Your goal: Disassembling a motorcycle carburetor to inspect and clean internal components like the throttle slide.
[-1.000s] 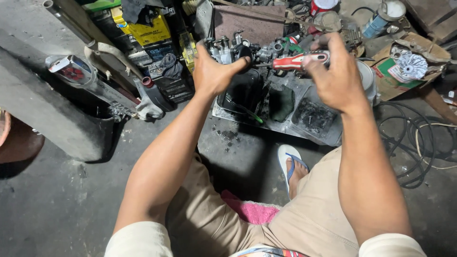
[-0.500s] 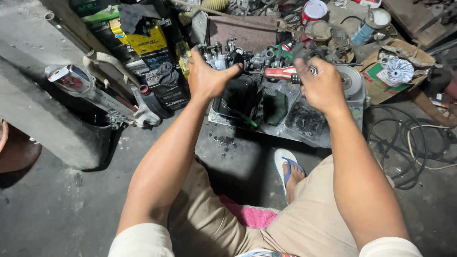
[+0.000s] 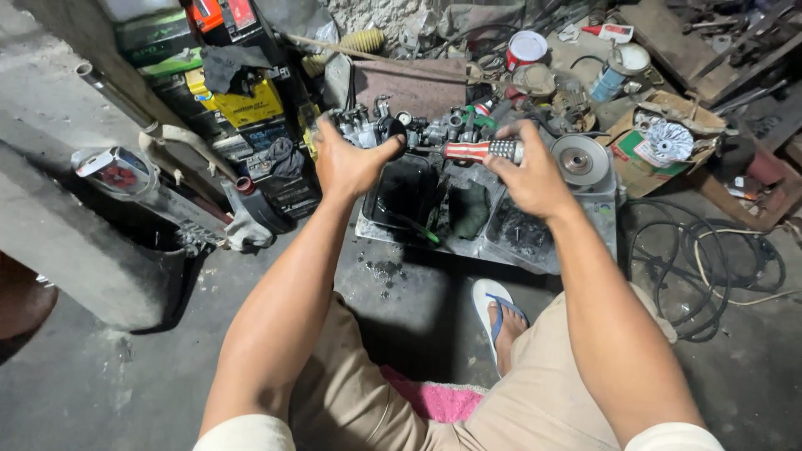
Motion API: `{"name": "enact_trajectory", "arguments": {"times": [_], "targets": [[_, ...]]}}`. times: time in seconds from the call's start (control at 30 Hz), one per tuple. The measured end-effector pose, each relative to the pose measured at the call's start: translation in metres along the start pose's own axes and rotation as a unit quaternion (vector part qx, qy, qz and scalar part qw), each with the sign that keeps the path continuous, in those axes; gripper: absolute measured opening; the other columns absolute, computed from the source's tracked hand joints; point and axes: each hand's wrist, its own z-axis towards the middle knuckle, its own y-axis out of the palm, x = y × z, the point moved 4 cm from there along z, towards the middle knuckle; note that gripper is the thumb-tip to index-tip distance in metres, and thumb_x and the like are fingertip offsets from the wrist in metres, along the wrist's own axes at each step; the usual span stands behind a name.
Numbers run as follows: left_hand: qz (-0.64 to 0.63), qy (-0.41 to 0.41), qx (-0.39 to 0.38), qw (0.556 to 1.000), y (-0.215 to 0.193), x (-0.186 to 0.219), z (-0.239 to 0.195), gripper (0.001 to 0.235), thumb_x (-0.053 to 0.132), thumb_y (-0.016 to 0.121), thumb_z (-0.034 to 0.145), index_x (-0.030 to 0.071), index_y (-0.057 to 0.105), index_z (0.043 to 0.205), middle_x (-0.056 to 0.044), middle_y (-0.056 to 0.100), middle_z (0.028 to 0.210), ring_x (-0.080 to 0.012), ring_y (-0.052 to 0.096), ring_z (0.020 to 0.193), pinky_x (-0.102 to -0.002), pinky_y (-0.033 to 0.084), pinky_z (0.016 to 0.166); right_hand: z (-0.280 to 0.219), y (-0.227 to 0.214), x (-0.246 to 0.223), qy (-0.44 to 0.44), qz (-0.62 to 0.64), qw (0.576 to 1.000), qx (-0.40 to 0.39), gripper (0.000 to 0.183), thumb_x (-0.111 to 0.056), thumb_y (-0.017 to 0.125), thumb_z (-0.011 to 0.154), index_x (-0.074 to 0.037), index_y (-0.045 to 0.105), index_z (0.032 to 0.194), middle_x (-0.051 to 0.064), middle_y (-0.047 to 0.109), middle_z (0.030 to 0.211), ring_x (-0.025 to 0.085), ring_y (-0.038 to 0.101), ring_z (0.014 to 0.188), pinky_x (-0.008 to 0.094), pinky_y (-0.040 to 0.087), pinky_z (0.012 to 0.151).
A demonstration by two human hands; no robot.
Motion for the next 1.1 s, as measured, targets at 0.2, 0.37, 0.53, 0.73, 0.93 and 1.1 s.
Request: {"name": "enact_trajectory", "arguments": {"times": [0.2, 0.37, 0.53, 0.73, 0.93, 1.1], "targets": [[0.014, 0.006, -0.002, 1.000, 0.001, 0.001, -0.002, 0.128, 0.063, 0.091, 0.062, 0.000, 0.026, 0.153, -0.037, 0.044, 0.145, -0.0535, 0.050, 0.134, -0.059, 0.040, 0.115, -0.007, 0.005, 0.011, 0.130, -0.024, 0.991, 0.022, 0.060, -0.061, 0.052, 0.107, -0.013, 0.069, 0.077, 0.008, 0.060, 0.050, 0.019, 0.063, 0.042, 0.032, 0.051, 0.047], [0.014, 0.002, 0.010, 1.000, 0.003, 0.000, -0.004, 0.129, 0.063, 0.092, 0.060, 0.002, 0.026, 0.153, -0.035, 0.044, 0.146, -0.0524, 0.051, 0.134, -0.058, 0.041, 0.115, -0.003, 0.005, 0.001, 0.072, -0.016, 0.997, 0.027, 0.024, -0.025, 0.072, 0.095, -0.004, 0.063, 0.104, 0.015, 0.063, 0.071, 0.025, 0.063, 0.061, 0.037, 0.050, 0.058], [-0.001, 0.012, 0.028, 1.000, 0.009, -0.008, 0.004, 0.124, 0.061, 0.093, 0.058, 0.005, 0.031, 0.149, -0.030, 0.047, 0.142, -0.0487, 0.053, 0.133, -0.055, 0.042, 0.115, 0.001, 0.002, 0.052, 0.165, -0.047, 0.985, 0.037, 0.061, -0.059, 0.051, 0.106, -0.009, 0.068, 0.077, 0.013, 0.059, 0.050, 0.023, 0.062, 0.045, 0.036, 0.052, 0.044], [-0.019, 0.016, 0.049, 0.998, 0.005, -0.007, 0.004, 0.121, 0.061, 0.092, 0.060, 0.008, 0.030, 0.148, -0.028, 0.047, 0.143, -0.0478, 0.053, 0.134, -0.055, 0.041, 0.116, -0.007, 0.009, 0.011, 0.062, 0.006, 0.998, 0.008, 0.034, -0.028, 0.072, 0.099, 0.001, 0.062, 0.116, 0.013, 0.058, 0.072, 0.020, 0.063, 0.063, 0.032, 0.052, 0.051], [-0.026, 0.061, 0.083, 0.994, 0.008, -0.003, 0.005, 0.125, 0.064, 0.095, 0.056, 0.016, 0.028, 0.149, -0.026, 0.046, 0.143, -0.0503, 0.058, 0.128, -0.057, 0.045, 0.112, -0.010, 0.003, 0.022, 0.140, 0.005, 0.989, 0.047, 0.060, -0.060, 0.049, 0.109, -0.010, 0.070, 0.082, 0.010, 0.054, 0.050, 0.018, 0.055, 0.041, 0.034, 0.047, 0.042], [0.014, 0.135, 0.114, 0.984, 0.008, 0.006, -0.010, 0.129, 0.055, 0.099, 0.052, 0.007, 0.030, 0.150, -0.036, 0.043, 0.142, -0.0617, 0.057, 0.122, -0.066, 0.047, 0.107, -0.010, -0.008, 0.003, 0.022, 0.031, 0.999, 0.001, 0.025, -0.010, 0.071, 0.099, 0.002, 0.061, 0.119, 0.012, 0.061, 0.074, 0.015, 0.063, 0.062, 0.027, 0.053, 0.054]]}}
